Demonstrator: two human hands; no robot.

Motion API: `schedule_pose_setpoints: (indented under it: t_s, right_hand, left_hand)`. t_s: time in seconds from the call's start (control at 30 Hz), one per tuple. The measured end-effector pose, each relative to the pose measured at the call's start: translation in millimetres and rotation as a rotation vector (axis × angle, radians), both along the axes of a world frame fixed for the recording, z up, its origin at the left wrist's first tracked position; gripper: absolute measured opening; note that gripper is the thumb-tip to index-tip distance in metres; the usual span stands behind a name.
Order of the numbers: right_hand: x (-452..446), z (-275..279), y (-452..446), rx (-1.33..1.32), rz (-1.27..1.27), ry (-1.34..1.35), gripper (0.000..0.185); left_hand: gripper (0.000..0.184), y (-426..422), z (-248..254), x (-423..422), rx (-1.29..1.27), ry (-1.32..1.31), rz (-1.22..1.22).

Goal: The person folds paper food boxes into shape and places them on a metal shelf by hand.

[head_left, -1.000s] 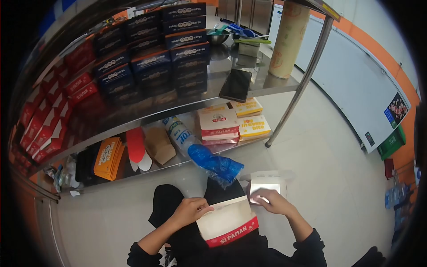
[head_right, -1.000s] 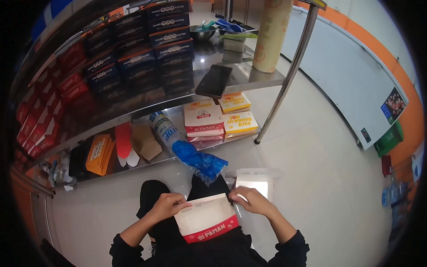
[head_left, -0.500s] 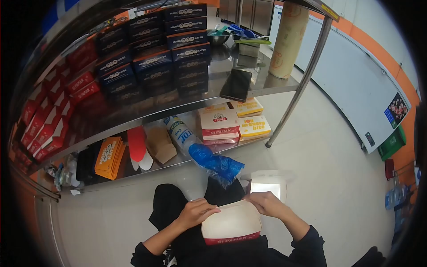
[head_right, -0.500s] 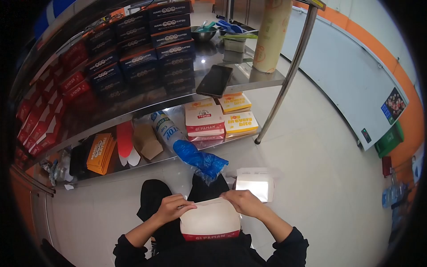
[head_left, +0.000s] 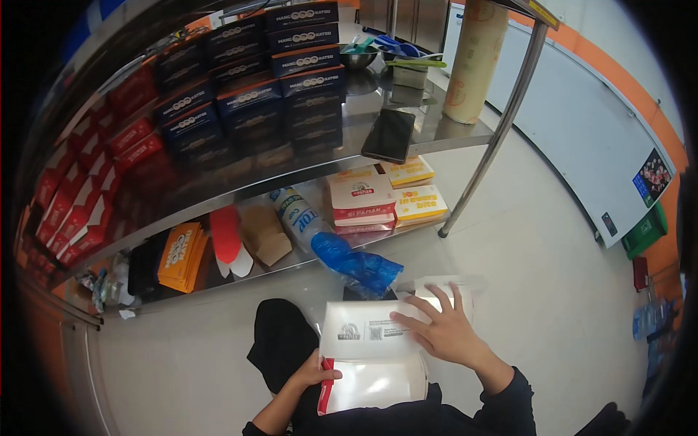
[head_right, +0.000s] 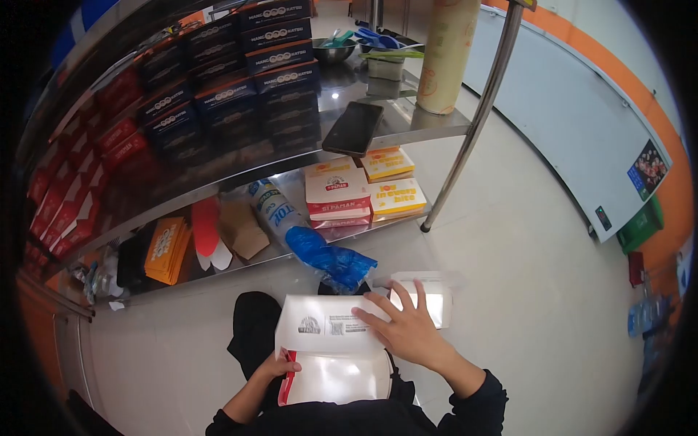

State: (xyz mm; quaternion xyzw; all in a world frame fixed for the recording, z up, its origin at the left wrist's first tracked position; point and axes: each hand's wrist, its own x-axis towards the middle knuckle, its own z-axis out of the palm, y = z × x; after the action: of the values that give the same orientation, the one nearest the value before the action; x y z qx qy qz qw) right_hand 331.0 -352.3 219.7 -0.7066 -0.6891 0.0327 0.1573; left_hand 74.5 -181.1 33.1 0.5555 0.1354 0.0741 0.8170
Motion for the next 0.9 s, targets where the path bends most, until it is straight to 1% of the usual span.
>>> schedule_pose_setpoints:
  t_s: [0.03, 0.07, 0.1, 0.13, 0.17, 0.2, 0.23, 0.27, 0.3, 0.33, 0.4, 0.43, 0.5, 0.53, 0.6, 0.63, 0.67, 0.7, 0.73, 0.77, 0.83, 0.87, 0.9]
  right_hand:
    - [-6, 3, 2, 0.022, -0.007, -0.094, 0.038]
    - [-10, 4, 6, 0.046, -0.014, -0.189, 0.041]
    - [-15, 2, 10, 0.1, 0.048, -0.258, 0.048]
    - [-22, -7, 15, 0.105, 0.054, -0.257, 0.048]
    - [-31, -21, 20, -0.142, 0.154, -0.213, 0.041]
    - [-37, -37, 21, -0.39, 0.252, -0.166, 0.034]
    - [-40, -56, 20, -0.385, 0.254, -0.165, 0.034]
    - [-40, -75, 19, -0.375, 0.262, -0.116, 0.026]
    - [-39, -86, 20, -0.366, 0.271, -0.067, 0.019]
    - [-36, -88, 23, -0.362, 0.276, -0.067, 0.019]
    - [-33, -90, 26, -0.24, 0.302, -0.1, 0.012]
    - [-35, -89, 30, -0.241, 0.306, -0.096, 0.012]
    - [-37, -85, 38, -0.222, 0.322, -0.115, 0.013]
    - [-34, -88, 39, -0.222, 0.325, -0.119, 0.013]
    - [-25, -96, 43, -0.206, 0.328, -0.197, 0.012]
    - [-24, -98, 42, -0.362, 0.241, -0.178, 0.016]
    - [-21, -102, 39, -0.362, 0.238, -0.184, 0.016]
    - [-17, -107, 33, -0.181, 0.264, -0.224, 0.02]
    - [-13, -105, 30, 0.001, 0.288, -0.263, 0.024]
    - [-10, -100, 27, 0.004, 0.287, -0.268, 0.024]
    - [-7, -76, 24, 0.228, 0.013, -0.322, 0.036]
    - [2, -83, 25, 0.235, 0.017, -0.325, 0.036]
    - [16, -98, 27, -0.081, -0.184, -0.204, 0.038]
  left_hand:
    - [0.067, -7, 7, 0, -0.057, 0.015, 0.104]
    - [0.067, -10, 15, 3, -0.052, 0.013, 0.112]
    - [0.064, -11, 23, 7, -0.025, -0.037, 0.141]
    - [0.062, -10, 27, 9, 0.002, -0.087, 0.17]
    - [0.051, -7, 20, 6, 0.027, -0.097, 0.142]
    - [0.051, -9, 24, 6, 0.031, -0.095, 0.145]
    - [0.047, -13, 34, 9, -0.071, 0.011, 0.265]
    - [0.043, -13, 43, 11, -0.172, 0.114, 0.384]
    - [0.04, -9, 51, 10, 0.104, 0.376, 0.418]
    - [0.04, -7, 70, 13, 0.107, 0.378, 0.424]
    - [0.05, -3, 111, 24, 1.447, 0.394, 0.677]
    - [0.05, 0, 124, 31, 1.446, 0.399, 0.676]
    - [0.053, 3, 138, 41, 1.663, 0.029, 0.122]
    - [0.053, 4, 132, 41, 1.664, 0.029, 0.128]
    - [0.056, 11, 105, 42, 1.978, 0.187, -0.352]
    - [0.036, 15, 97, 43, 2.005, 0.124, -0.318]
    - [0.036, 19, 88, 45, 2.007, 0.118, -0.313]
    - [0.025, 24, 77, 47, 1.963, 0.143, -0.376]
    - [0.019, 27, 66, 50, 1.92, 0.167, -0.439]
    - [0.024, 26, 48, 49, 1.881, -0.036, -0.254]
    - [0.027, 21, 46, 49, 1.862, -0.042, -0.217]
    - [0.03, 21, 45, 50, 1.841, -0.044, -0.183]
    - [0.033, 20, 58, 51, 1.796, 0.039, -0.232]
